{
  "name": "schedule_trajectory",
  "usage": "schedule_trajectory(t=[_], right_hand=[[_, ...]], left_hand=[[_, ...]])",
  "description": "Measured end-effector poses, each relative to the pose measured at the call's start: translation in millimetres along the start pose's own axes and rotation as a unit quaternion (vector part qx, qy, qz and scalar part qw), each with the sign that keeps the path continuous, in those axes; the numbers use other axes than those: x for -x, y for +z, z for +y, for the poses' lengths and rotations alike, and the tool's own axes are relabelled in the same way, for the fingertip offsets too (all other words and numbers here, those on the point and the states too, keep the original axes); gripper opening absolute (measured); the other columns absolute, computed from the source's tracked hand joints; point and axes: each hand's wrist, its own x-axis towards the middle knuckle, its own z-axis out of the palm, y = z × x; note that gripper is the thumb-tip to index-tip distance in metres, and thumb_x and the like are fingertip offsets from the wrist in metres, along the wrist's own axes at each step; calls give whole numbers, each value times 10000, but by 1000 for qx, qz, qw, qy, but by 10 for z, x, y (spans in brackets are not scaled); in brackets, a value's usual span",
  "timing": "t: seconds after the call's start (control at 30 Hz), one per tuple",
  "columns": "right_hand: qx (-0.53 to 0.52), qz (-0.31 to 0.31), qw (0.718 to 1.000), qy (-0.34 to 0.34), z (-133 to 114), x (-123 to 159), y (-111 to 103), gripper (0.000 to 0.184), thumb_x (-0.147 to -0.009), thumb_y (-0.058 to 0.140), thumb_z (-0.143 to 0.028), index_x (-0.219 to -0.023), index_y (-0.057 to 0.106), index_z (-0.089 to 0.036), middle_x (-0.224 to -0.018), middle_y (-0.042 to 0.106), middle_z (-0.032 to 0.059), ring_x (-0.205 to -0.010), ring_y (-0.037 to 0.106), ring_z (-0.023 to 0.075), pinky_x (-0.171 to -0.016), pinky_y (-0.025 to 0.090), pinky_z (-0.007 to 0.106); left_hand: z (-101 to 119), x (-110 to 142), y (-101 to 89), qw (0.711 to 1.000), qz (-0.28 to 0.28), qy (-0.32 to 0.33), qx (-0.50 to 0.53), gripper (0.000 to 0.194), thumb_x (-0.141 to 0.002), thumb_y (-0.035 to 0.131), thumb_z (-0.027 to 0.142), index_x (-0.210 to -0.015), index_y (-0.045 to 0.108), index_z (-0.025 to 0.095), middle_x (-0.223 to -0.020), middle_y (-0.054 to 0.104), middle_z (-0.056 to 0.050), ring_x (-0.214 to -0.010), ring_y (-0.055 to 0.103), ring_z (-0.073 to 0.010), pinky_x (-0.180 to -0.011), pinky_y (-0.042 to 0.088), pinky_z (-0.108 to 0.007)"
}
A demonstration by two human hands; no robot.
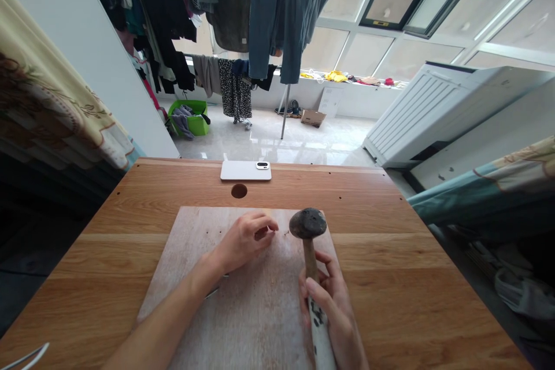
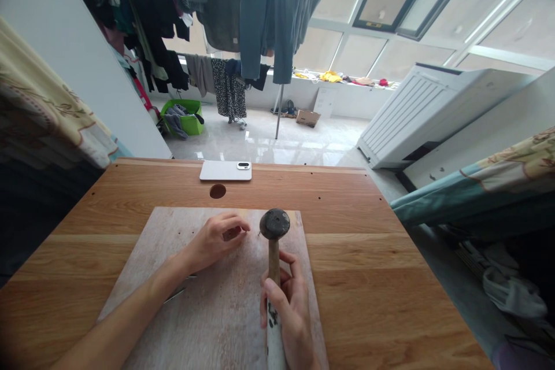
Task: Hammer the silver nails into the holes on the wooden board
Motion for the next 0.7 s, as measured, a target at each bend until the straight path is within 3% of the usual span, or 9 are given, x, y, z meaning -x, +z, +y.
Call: schedule_trajectory(t=[0.2, 0.4, 0.7], right_hand=[[15, -63, 998, 8, -49, -12, 86, 491, -908, 735, -545, -1237, 516, -254, -687, 598, -70, -393, 489, 52, -380, 378, 142], [21, -100, 995, 14, -35, 8, 154, 498, -919, 722, -564, -1263, 530, -260, -720, 597, -64, -426, 491, 51, -387, 393, 141], [35, -89, 995, 16, -27, -11, 177, 483, -916, 723, -548, -1239, 540, -238, -701, 603, -59, -415, 483, 66, -372, 406, 162]], left_hand=[[-16, 22, 8, 998, 7, -44, 53, 268, -843, 629, 46, -1067, 696, 177, -868, 698, -5, -728, 624, -118, -699, 502, -231], [32, 4, -11, 997, 2, -50, 60, 320, -813, 638, 25, -1082, 700, 187, -845, 693, 14, -710, 617, -113, -682, 487, -215], [36, 2, -6, 998, 10, -45, 52, 407, -788, 612, 15, -1147, 695, 187, -800, 673, 23, -689, 603, -117, -677, 469, -218]])
